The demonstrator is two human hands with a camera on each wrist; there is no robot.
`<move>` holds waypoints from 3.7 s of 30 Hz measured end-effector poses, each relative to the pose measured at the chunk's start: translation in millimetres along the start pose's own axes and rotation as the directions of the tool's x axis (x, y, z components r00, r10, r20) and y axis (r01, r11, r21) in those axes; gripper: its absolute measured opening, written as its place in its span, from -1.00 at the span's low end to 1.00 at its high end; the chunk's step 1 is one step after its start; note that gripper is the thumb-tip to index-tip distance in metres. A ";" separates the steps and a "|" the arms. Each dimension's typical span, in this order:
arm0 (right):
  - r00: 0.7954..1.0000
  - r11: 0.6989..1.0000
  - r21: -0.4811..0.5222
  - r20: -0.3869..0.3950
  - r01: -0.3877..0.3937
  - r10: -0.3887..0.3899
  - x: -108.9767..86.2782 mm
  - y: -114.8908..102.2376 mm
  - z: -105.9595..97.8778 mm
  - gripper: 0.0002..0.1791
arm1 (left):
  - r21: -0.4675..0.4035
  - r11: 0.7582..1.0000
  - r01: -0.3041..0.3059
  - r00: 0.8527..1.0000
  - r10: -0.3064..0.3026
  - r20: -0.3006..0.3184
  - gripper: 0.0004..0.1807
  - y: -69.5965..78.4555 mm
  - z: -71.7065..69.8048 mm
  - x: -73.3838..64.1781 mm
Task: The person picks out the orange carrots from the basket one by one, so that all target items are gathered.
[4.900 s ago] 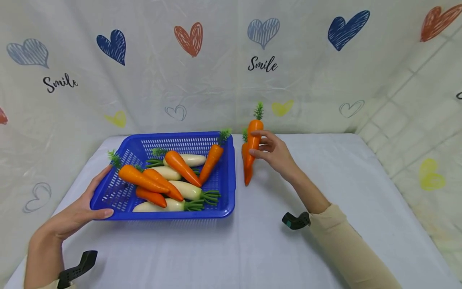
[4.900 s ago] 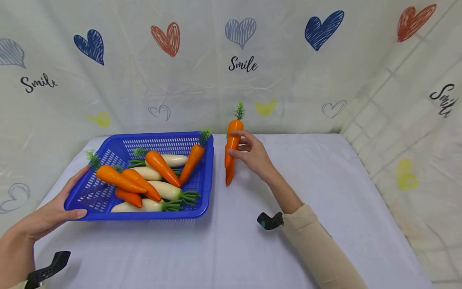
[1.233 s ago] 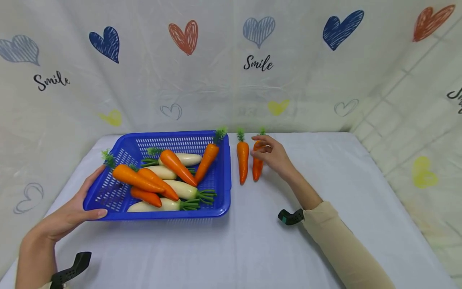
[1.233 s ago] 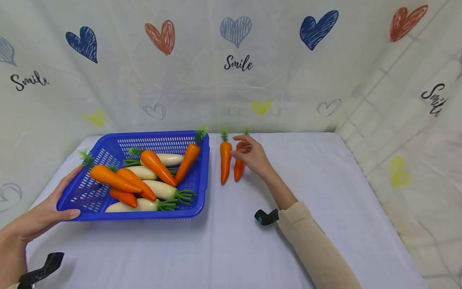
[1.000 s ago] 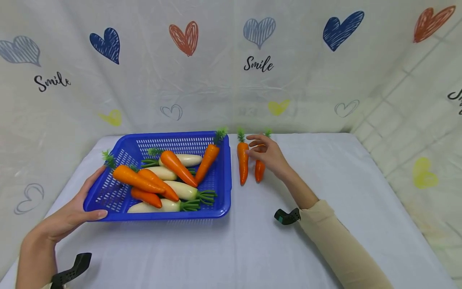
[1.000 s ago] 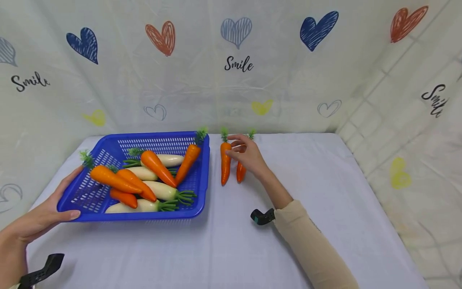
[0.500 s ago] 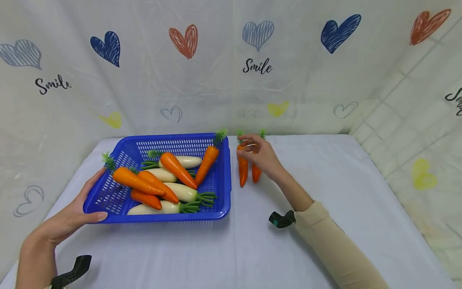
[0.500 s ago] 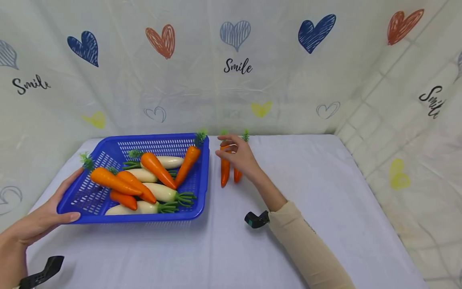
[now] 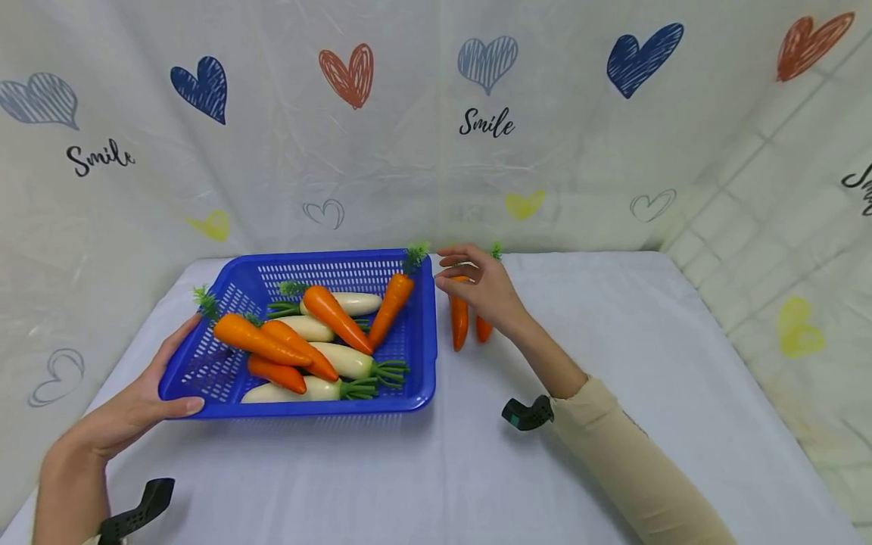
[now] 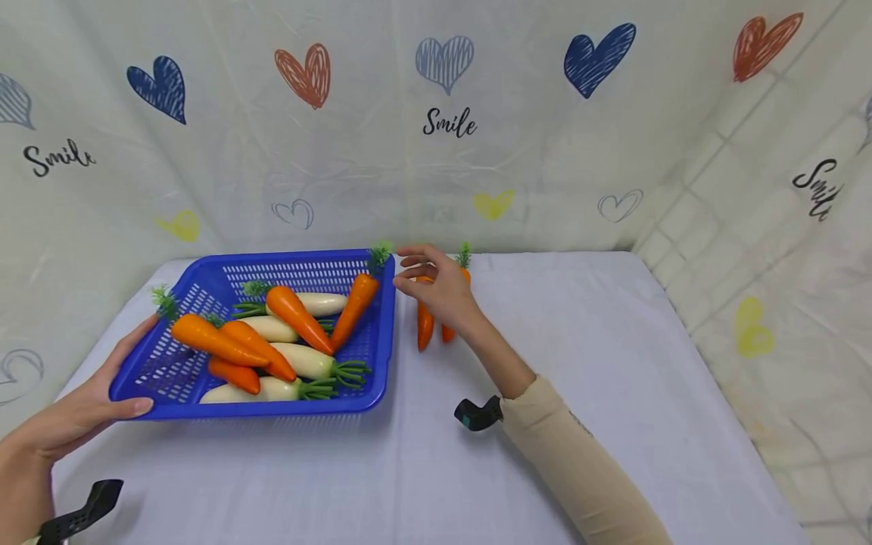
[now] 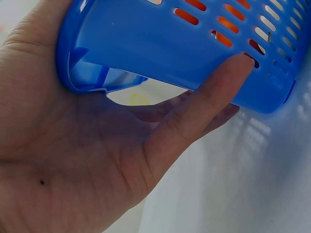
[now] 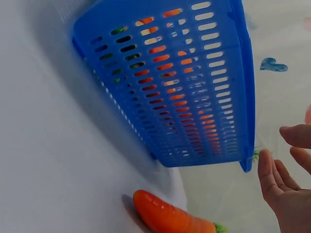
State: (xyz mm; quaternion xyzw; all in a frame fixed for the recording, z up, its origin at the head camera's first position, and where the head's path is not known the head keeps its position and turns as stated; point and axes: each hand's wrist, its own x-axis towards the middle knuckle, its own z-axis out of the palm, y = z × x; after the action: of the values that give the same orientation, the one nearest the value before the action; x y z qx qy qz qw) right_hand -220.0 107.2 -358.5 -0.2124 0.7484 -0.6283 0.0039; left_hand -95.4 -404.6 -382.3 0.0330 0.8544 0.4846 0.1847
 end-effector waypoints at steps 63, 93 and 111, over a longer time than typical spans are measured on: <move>0.999 0.988 -0.144 -0.018 -0.048 0.046 53.2 12.7 22.3 -0.38 | -0.003 1.000 0.014 1.000 -0.014 -0.009 0.22 -0.6 1.6 0.0; 0.991 0.963 -0.238 -0.024 -0.130 0.128 63.4 12.5 23.0 -0.61 | 0.001 1.000 0.016 1.000 -0.016 -0.024 0.21 4.0 2.8 -0.3; 0.996 0.981 -0.181 -0.067 -0.066 0.055 50.0 4.4 11.6 -0.76 | -0.001 1.000 0.014 1.000 -0.014 -0.016 0.21 2.2 5.8 -0.9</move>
State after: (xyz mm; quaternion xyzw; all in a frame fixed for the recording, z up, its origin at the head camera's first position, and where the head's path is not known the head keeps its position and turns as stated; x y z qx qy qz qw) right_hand -263.7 80.6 -352.0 -0.1693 0.8090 -0.5626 -0.0197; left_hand -92.9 -399.0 -382.9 0.0230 0.8558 0.4841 0.1812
